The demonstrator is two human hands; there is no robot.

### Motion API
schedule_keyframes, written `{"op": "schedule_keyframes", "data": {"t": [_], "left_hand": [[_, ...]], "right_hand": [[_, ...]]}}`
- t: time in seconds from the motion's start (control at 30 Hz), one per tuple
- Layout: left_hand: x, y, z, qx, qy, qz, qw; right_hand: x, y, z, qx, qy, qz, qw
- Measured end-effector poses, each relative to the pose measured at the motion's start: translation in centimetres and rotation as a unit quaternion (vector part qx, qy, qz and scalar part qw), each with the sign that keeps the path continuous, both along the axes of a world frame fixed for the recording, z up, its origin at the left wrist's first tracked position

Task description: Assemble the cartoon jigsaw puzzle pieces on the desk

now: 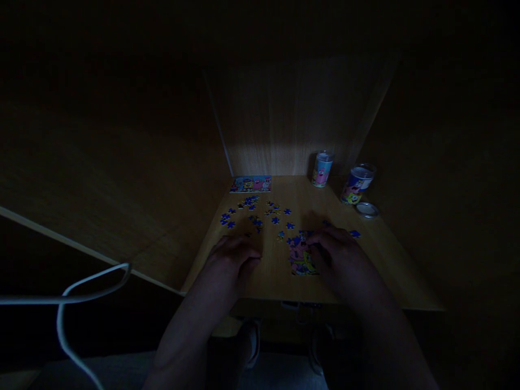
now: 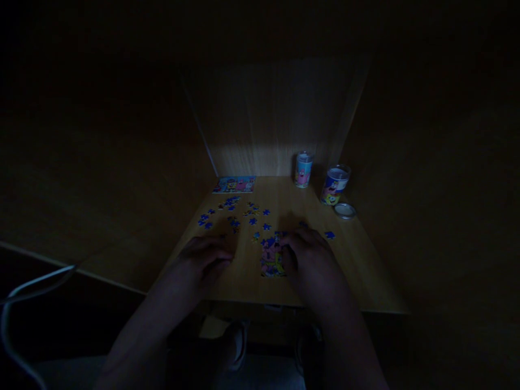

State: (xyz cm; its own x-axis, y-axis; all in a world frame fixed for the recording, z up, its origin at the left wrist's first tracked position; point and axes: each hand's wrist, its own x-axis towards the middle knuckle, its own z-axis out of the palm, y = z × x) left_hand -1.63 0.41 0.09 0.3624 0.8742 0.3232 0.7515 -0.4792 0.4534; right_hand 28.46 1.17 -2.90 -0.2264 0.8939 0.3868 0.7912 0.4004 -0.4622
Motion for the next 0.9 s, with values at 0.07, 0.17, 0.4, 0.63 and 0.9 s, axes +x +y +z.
{"op": "schedule_keyframes", "data": {"t": [0.07,0.17,0.4,0.63,0.9], "left_hand": [[1.0,-0.3,0.1,-0.018,0.004,-0.013,1.0],[2.5,-0.8,-0.2,-0.02,0.003,-0.019,1.0],[3.3,-1.1,-0.4,-0.055,-0.084,-0.062,0.993],[2.2,-0.2,-0.6,-0.073,-0.074,-0.076,0.992],[3.0,0.0,-0.7,-0.089,-0.069,-0.056,0.992]], "right_hand": [[-0.1,0.0,0.1,0.0,-0.002,0.0,1.0],[-0.1,-0.1,0.1,0.004,0.004,0.002,1.0],[-0.1,0.0,0.2,0.005,0.001,0.008,1.0],[0.0,0.1,0.1,0.006,-0.011,0.009,1.0],[-0.2,-0.1,0.5,0.002,-0.011,0.002,1.0]]}}
